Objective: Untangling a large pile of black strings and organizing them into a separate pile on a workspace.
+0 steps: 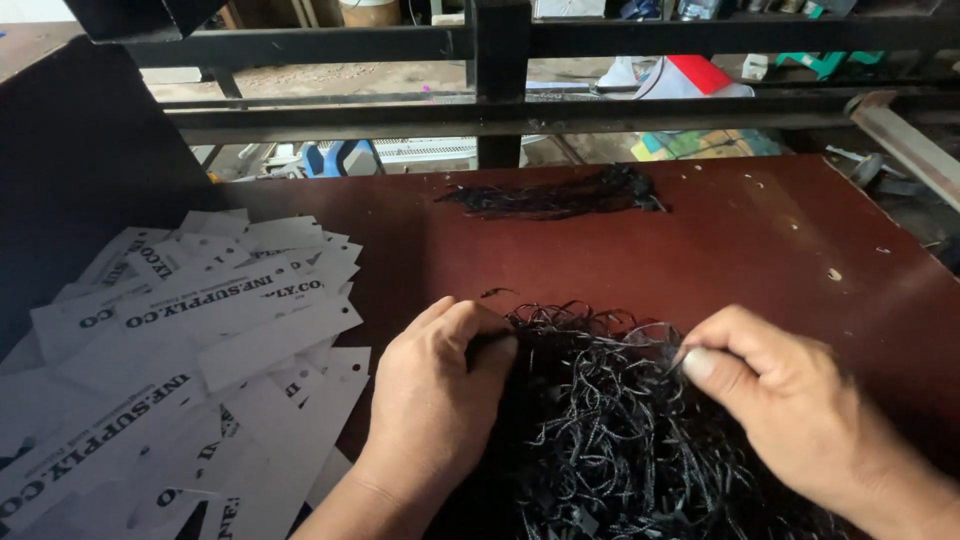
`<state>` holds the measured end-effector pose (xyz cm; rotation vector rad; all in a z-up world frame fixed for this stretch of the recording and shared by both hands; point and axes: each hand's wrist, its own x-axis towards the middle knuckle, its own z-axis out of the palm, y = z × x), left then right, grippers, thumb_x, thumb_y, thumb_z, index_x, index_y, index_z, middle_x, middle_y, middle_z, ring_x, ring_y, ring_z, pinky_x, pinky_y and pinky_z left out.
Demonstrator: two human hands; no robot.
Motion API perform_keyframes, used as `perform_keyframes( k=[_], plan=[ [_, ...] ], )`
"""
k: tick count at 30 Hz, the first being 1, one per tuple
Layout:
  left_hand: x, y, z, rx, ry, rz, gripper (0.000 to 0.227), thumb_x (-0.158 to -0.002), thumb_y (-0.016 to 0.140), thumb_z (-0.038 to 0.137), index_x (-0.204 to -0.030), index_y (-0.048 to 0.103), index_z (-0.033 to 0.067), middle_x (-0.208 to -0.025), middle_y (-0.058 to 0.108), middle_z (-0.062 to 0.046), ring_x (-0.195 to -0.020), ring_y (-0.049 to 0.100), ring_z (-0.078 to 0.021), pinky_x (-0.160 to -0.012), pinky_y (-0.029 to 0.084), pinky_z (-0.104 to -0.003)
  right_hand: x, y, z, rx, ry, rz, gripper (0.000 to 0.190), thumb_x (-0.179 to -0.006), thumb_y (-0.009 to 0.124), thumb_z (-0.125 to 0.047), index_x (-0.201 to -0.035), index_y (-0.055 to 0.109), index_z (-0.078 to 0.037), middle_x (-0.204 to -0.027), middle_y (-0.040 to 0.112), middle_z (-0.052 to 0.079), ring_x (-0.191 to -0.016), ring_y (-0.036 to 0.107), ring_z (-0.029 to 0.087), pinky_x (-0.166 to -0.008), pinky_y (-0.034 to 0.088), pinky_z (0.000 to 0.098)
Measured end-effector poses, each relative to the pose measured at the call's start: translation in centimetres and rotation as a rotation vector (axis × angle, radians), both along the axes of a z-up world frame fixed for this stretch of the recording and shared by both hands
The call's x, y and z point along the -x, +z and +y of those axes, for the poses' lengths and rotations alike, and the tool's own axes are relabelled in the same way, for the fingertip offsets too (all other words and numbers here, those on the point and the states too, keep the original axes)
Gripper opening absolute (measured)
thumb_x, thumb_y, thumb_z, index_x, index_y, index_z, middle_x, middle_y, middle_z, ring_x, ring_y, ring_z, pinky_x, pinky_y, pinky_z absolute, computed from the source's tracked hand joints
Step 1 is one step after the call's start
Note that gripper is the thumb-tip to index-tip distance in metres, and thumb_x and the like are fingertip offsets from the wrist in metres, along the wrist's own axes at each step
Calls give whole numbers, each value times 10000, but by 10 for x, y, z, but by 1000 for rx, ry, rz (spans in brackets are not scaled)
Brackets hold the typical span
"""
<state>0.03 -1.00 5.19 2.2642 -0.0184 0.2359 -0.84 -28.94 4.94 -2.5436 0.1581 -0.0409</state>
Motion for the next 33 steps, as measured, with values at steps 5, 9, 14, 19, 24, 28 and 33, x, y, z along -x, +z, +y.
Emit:
perform_keyframes(
  k=[5, 9, 14, 19, 24, 28, 33],
  plan=[
    [1, 7, -1, 25, -1, 13, 117, -804, 707, 286, -874, 787, 238, -875, 751, 85, -831, 731, -123, -736, 550, -288, -2, 31, 25, -123, -172, 107, 163, -922, 693, -177, -1044, 801, -184, -824, 810, 8, -771, 695, 151, -794, 512, 311],
    [14, 10, 3, 147, -11, -401, 304, -917, 607, 360, -1074, 729, 129, -1047, 677, -23, -1033, 655, -170, -858, 595, -281, -4, 30, 27, -112, -216, 106, 222, -906, 717, -184, -1066, 857, -246, -808, 804, -3, -746, 636, 140, -786, 465, 283],
    [15, 3, -6, -30, -200, -501, 222, -842, 691, 318, -951, 734, 129, -940, 666, -48, -851, 605, -262, -775, 490, -376, -14, 25, 22, -249, -191, 85, 128, -958, 666, -137, -979, 783, -90, -786, 774, 101, -677, 653, 216, -694, 519, 348],
    [3, -15, -10, -211, -257, -513, 156, -818, 769, 282, -872, 757, 136, -880, 668, -51, -734, 565, -297, -659, 475, -418, -19, 29, 24, -261, -216, 71, 144, -889, 702, -51, -1001, 787, -79, -753, 762, 120, -668, 636, 217, -695, 471, 328],
    [-1, -19, -6, -259, -260, -528, 162, -839, 777, 284, -856, 739, 128, -835, 657, -62, -760, 592, -304, -705, 482, -421, -33, 35, 7, -486, -102, 84, 227, -942, 673, 81, -1093, 842, 85, -843, 730, 201, -656, 493, 286, -629, 409, 356],
    [3, -24, -5, -213, -268, -542, 152, -842, 751, 263, -905, 753, 124, -961, 702, -63, -753, 593, -308, -701, 482, -428, -47, 38, -21, -699, -65, 183, 322, -1004, 552, 92, -1196, 772, 227, -850, 504, 243, -720, 365, 314, -610, 288, 426],
    [1, -25, -4, -192, -262, -501, 195, -854, 716, 309, -902, 765, 126, -929, 709, -57, -794, 620, -291, -782, 476, -417, -50, 52, -2, -392, -110, 140, 177, -957, 662, 93, -1043, 815, 119, -783, 634, 235, -640, 498, 299, -612, 419, 384]
  ],
)
